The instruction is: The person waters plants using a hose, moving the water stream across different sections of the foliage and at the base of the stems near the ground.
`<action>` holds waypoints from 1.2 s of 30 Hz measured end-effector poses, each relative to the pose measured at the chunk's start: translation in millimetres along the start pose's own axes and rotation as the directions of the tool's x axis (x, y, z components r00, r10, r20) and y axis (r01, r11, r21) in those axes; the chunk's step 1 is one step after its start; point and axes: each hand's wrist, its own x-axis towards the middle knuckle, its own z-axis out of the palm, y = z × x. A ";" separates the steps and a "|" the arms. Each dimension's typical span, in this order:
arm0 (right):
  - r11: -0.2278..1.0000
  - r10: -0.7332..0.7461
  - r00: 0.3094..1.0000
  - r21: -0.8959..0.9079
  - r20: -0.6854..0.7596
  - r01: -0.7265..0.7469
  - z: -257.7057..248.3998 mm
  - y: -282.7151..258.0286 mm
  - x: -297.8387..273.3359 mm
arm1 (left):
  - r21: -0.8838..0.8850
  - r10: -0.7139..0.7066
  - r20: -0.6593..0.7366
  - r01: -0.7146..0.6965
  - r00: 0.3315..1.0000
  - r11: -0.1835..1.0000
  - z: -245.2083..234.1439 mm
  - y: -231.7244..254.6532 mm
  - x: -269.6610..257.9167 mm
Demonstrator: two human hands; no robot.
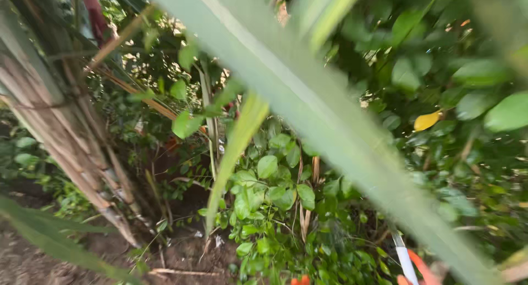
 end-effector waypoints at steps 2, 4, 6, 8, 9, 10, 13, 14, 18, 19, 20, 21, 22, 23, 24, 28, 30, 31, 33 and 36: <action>1.000 -0.004 1.000 -0.005 0.012 0.004 11.8 26.0 29.3 | 0.022 0.030 -0.024 -0.029 0.999 0.999 31.1 -14.2 -2.2; 1.000 -0.012 1.000 -0.004 0.022 0.012 23.2 50.6 54.2 | 0.047 0.054 -0.051 -0.052 0.997 0.998 62.6 -28.2 -7.1; 1.000 -0.017 0.999 -0.004 0.028 0.017 31.6 74.5 72.4 | 0.066 0.081 -0.069 -0.076 0.994 0.995 98.8 -39.6 -16.5; 1.000 -0.020 0.999 -0.007 0.028 0.021 35.0 98.9 83.6 | 0.071 0.103 -0.082 -0.097 0.991 0.993 129.6 -46.0 -29.3; 1.000 -0.024 0.999 -0.009 0.027 0.024 36.2 110.8 86.9 | 0.076 0.110 -0.088 -0.104 0.990 0.992 140.5 -49.0 -36.1; 1.000 -0.024 0.999 -0.014 0.035 0.024 39.2 122.6 88.9 | 0.082 0.116 -0.093 -0.109 0.989 0.991 148.8 -52.2 -43.6; 0.998 -0.047 0.997 -0.030 0.058 0.049 40.9 146.9 90.6 | 0.096 0.143 -0.121 -0.132 0.982 0.987 178.2 -55.7 -70.2; 0.997 -0.060 0.996 -0.037 0.059 0.063 39.9 153.2 83.4 | 0.103 0.157 -0.135 -0.144 0.978 0.984 184.4 -55.6 -77.2; 0.975 -0.208 0.960 -0.045 0.186 0.219 46.6 148.6 62.7 | 0.165 0.214 -0.220 -0.179 0.952 0.970 209.5 -59.4 -100.9; 0.958 -0.259 0.940 -0.062 0.224 0.279 49.6 143.0 51.2 | 0.194 0.250 -0.258 -0.203 0.933 0.960 211.5 -60.4 -102.1; 0.939 -0.311 0.915 -0.065 0.258 0.337 53.5 133.7 39.9 | 0.243 0.301 -0.308 -0.232 0.903 0.942 215.8 -62.1 -101.3; 0.926 -0.318 0.924 -0.140 0.210 0.351 60.6 122.3 29.2 | 0.300 0.361 -0.364 -0.259 0.859 0.918 220.4 -63.8 -102.2; 0.912 -0.263 0.958 -0.294 0.115 0.286 70.7 111.8 16.0 | 0.384 0.427 -0.414 -0.271 0.804 0.883 218.1 -64.6 -105.4; 0.868 -0.188 0.982 -0.473 -0.033 0.151 78.1 97.6 4.8 | 0.480 0.491 -0.462 -0.258 0.738 0.839 214.1 -64.3 -105.9; 0.871 -0.197 0.980 -0.466 -0.032 0.159 85.7 84.3 -7.4 | 0.568 0.568 -0.500 -0.247 0.654 0.785 206.2 -63.8 -105.0; 0.831 -0.109 0.993 -0.552 -0.050 0.063 104.7 51.6 -50.8 | 0.104 0.113 -0.383 -0.079 0.917 0.991 157.7 -32.3 -97.7; 0.882 -0.151 0.987 -0.459 -0.059 0.107 102.3 53.2 -66.8 | 0.085 0.218 -0.245 -0.203 0.945 0.975 125.7 -27.7 -93.0; 0.886 -0.147 0.988 -0.451 -0.051 0.108 97.8 55.4 -71.6 | 0.085 0.226 -0.247 -0.211 0.942 0.974 110.0 -23.3 -87.4; 0.890 -0.148 0.988 -0.441 -0.037 0.117 89.5 59.8 -73.5 | -0.110 0.303 -0.002 -0.302 0.953 0.947 75.1 -14.8 -73.5; 0.837 -0.203 0.979 -0.524 -0.027 0.159 72.5 73.7 -72.8 | -0.210 0.232 0.264 -0.179 0.936 0.961 22.3 1.5 -51.7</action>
